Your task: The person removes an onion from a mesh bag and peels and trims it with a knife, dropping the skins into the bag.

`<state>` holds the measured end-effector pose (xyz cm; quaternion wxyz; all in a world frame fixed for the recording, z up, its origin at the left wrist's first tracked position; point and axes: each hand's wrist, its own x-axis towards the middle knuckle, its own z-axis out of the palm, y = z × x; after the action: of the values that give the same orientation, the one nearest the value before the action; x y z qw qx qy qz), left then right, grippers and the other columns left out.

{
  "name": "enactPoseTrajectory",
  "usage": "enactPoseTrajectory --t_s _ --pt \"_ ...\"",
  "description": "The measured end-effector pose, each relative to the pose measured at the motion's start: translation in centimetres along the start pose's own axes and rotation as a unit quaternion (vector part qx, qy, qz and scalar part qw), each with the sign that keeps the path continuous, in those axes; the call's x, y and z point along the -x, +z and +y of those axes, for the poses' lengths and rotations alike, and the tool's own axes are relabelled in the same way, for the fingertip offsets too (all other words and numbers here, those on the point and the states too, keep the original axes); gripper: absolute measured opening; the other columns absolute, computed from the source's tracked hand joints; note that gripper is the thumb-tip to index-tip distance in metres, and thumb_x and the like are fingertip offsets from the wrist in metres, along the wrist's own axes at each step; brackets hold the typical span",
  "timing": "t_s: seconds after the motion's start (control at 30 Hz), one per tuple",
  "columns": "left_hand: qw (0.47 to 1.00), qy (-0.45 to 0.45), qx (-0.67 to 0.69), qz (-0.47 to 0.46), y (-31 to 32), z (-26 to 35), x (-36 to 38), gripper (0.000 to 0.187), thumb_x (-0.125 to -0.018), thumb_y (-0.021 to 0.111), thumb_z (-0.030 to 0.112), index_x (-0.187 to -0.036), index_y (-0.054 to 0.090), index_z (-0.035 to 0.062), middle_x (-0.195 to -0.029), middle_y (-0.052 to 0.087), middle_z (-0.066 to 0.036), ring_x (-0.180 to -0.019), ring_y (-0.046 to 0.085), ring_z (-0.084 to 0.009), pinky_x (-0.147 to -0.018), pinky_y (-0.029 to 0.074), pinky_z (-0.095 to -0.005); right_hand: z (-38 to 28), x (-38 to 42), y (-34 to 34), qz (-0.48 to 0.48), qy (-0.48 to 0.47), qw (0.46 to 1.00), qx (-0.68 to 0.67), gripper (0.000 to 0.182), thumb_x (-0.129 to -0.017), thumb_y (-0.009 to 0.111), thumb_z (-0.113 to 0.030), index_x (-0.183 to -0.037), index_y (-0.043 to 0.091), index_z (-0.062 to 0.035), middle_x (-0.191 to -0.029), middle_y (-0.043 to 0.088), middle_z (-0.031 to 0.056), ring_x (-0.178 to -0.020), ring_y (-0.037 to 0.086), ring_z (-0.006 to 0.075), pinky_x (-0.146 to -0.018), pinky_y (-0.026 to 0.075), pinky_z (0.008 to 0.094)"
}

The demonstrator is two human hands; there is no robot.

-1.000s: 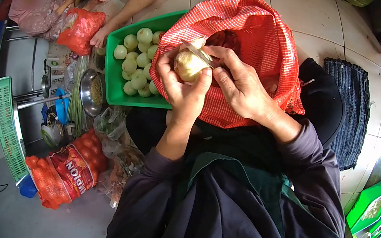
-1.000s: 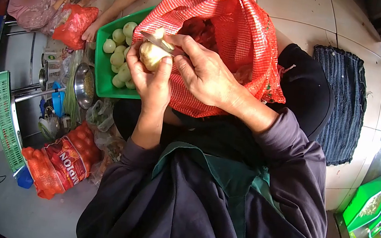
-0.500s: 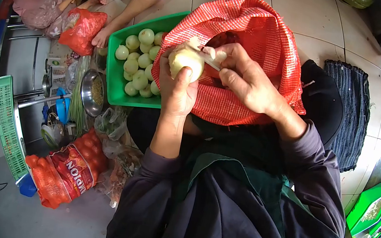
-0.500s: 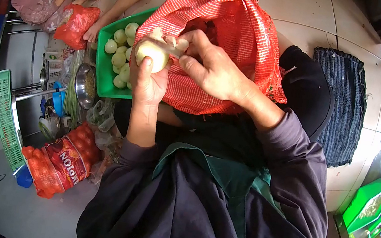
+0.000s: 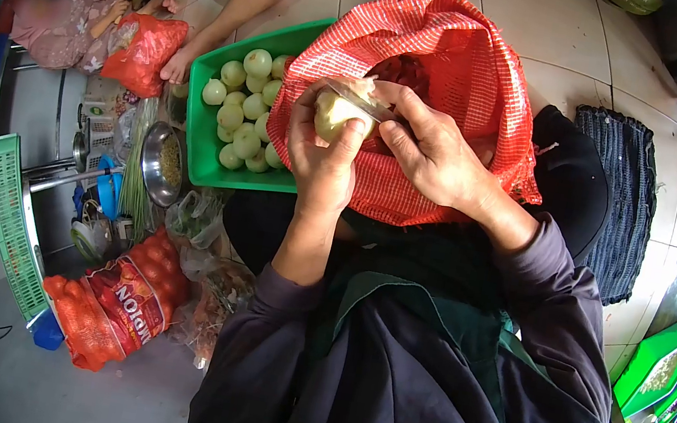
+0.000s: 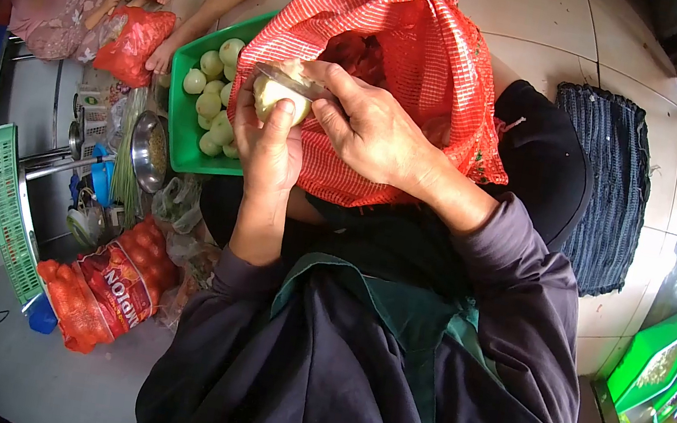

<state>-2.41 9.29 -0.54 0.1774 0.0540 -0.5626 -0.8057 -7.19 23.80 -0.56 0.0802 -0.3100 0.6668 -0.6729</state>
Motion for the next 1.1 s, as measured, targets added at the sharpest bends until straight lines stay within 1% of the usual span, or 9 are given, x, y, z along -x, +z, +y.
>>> enactPoseTrajectory --t_s 0.13,0.33,0.37,0.43,0.63,0.73,0.87,0.9,1.1 --pt "1.0 -0.011 -0.001 -0.006 -0.8 -0.4 -0.2 0.054 -0.081 0.069 0.01 -0.127 0.042 0.0006 -0.118 0.053 -0.011 -0.107 0.054 -0.0179 -0.095 0.047 -0.032 0.0 -0.1 0.0 0.009 0.001 1.0 0.0 0.033 -0.094 0.051 -0.008 -0.125 0.046 0.002 -0.106 0.063 0.0239 -0.098 0.064 0.039 -0.082 0.052 0.0414" --pt "0.994 -0.084 0.06 -0.024 -1.9 0.4 -0.5 0.054 -0.081 0.067 0.013 -0.126 0.041 -0.0023 -0.114 0.055 -0.013 -0.097 0.06 -0.0202 -0.074 0.056 -0.0324 -0.3 -0.1 -0.5 0.007 0.068 0.997 -0.031 0.03 -0.096 0.049 -0.009 -0.125 0.046 -0.001 -0.1 0.064 0.0193 -0.093 0.066 0.0326 -0.08 0.051 0.0378" --pt "0.994 -0.091 0.056 -0.035 -2.0 0.5 -0.5 0.054 -0.082 0.065 0.019 -0.126 0.042 -0.0032 -0.111 0.056 -0.014 -0.091 0.062 -0.0206 -0.065 0.057 -0.0317 0.0 -0.2 -0.6 0.006 0.09 0.995 -0.046 0.029 -0.097 0.049 -0.01 -0.125 0.046 -0.0017 -0.098 0.064 0.0179 -0.092 0.066 0.0309 -0.079 0.051 0.0372" --pt "0.991 -0.105 0.068 -0.05 -2.1 0.7 -0.5 0.054 -0.083 0.064 0.022 -0.126 0.043 -0.0029 -0.11 0.057 -0.013 -0.091 0.062 -0.0203 -0.065 0.057 -0.0311 0.6 -0.2 -0.7 0.004 0.119 0.989 -0.083 0.029 -0.097 0.049 -0.011 -0.125 0.044 -0.0041 -0.093 0.064 0.0137 -0.088 0.066 0.0249 -0.079 0.05 0.0358" --pt "0.986 -0.139 0.087 -0.04 -3.0 0.8 -0.8 0.052 -0.085 0.059 0.026 -0.126 0.045 -0.0023 -0.113 0.058 -0.013 -0.095 0.062 -0.0201 -0.07 0.056 -0.0312 0.2 -0.4 -1.6 -0.033 0.129 0.988 -0.074 0.037 -0.096 0.052 -0.014 -0.13 0.04 -0.0041 -0.09 0.063 0.0142 -0.081 0.063 0.0241 -0.077 0.049 0.0357" --pt "0.986 -0.146 0.081 -0.031 -2.8 0.9 -1.0 0.05 -0.086 0.057 0.024 -0.127 0.044 -0.0022 -0.115 0.057 -0.013 -0.1 0.061 -0.02 -0.079 0.055 -0.0312 -0.9 -0.2 -2.0 -0.089 0.093 0.991 -0.036 0.043 -0.095 0.053 -0.015 -0.133 0.038 -0.003 -0.088 0.062 0.0157 -0.08 0.062 0.0259 -0.076 0.048 0.0356" --pt "0.986 -0.15 0.063 -0.048 -3.0 1.2 -0.8 0.049 -0.086 0.055 0.022 -0.127 0.043 -0.0021 -0.117 0.055 -0.013 -0.106 0.058 -0.0204 -0.089 0.051 -0.0311 -1.0 0.0 -1.6 -0.099 0.059 0.993 -0.012 0.054 -0.093 0.054 -0.014 -0.141 0.031 -0.0039 -0.09 0.063 0.0205 -0.084 0.064 0.035 -0.078 0.049 0.0401" --pt "0.986 -0.143 0.07 -0.049 -3.1 1.1 -0.8 0.049 -0.086 0.058 0.02 -0.127 0.043 -0.0018 -0.117 0.055 -0.012 -0.106 0.058 -0.0201 -0.09 0.051 -0.0312 -0.5 -0.3 -1.2 -0.087 0.018 0.996 -0.008 0.053 -0.093 0.053 -0.013 -0.141 0.032 -0.0034 -0.1 0.064 0.0228 -0.095 0.064 0.0384 -0.082 0.05 0.0431" --pt "0.992 -0.109 0.044 -0.038 -2.9 0.3 -0.9 0.059 -0.079 0.076 0.014 -0.126 0.044 0.0 -0.115 0.056 -0.008 -0.104 0.057 -0.0166 -0.09 0.05 -0.0312 -0.4 -0.2 -0.4 -0.041 -0.015 0.999 -0.007 0.04 -0.094 0.049 -0.007 -0.133 0.043 -0.0009 -0.113 0.062 0.023 -0.105 0.061 0.0389 -0.09 0.05 0.042"
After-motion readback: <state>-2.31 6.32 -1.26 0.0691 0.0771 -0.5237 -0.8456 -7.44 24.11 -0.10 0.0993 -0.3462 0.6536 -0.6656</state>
